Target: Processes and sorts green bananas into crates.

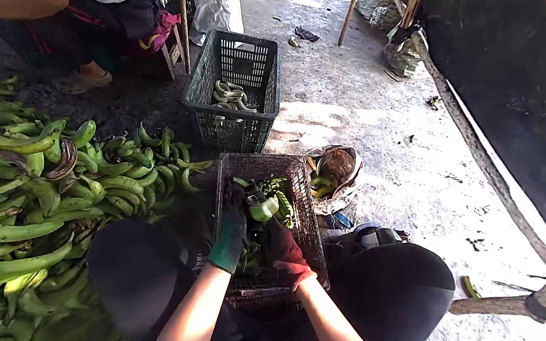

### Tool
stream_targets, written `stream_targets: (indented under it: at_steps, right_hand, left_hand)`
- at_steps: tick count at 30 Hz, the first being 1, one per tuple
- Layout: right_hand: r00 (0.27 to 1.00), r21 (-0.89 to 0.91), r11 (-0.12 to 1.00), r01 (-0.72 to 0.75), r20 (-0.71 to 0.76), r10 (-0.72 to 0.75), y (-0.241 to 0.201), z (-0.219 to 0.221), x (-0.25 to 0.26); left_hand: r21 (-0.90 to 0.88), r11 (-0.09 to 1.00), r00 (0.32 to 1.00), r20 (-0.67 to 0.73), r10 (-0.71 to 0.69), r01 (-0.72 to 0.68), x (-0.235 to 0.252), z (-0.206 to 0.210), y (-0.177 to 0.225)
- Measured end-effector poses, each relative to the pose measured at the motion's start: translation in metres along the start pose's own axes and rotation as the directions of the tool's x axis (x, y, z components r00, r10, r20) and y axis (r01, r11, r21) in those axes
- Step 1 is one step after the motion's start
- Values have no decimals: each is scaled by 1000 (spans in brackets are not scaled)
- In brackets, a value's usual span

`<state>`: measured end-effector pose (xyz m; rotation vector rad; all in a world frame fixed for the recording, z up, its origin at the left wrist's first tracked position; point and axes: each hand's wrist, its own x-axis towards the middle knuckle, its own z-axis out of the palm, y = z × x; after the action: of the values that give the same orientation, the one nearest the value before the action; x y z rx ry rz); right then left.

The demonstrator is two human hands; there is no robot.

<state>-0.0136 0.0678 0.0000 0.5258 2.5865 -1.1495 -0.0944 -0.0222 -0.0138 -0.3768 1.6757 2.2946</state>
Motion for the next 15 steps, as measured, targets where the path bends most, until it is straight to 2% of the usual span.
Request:
stream_targets:
  at_steps: [3,5,6,8,10,12,13,15]
  right_hand:
    - [1000,43,999,6,-6,-6,4,6,12]
    - [999,22,1000,-15,39,14,2,1,18]
    - [999,10,1000,-17,42,17,2,-5,19]
    - [999,-4,999,-32,18,32,5,-24,23]
    - [999,-8,999,-52,-10,52,12,-59,33]
    - [996,4,997,-75,49,75,28,-106,54]
    - [994,-6,997,-75,78,75,46,-126,67]
    - [994,-152,985,-84,57,94,82,-160,85]
  left_hand:
    - [-189,978,995,32,94,-87,8,-1,-11]
    - [-209,974,994,42,100,-89,8,6,-7]
    - [-189,980,997,36,69,-61,5,15,0]
    - [-117,993,993,114,34,-20,5,36,5]
    - [-78,996,970,242,-29,49,19,67,-2]
    - [-30,993,917,388,-94,114,44,99,-19]
    - [39,992,902,411,-128,124,54,113,-28]
    - [265,964,933,336,-126,35,68,124,-38]
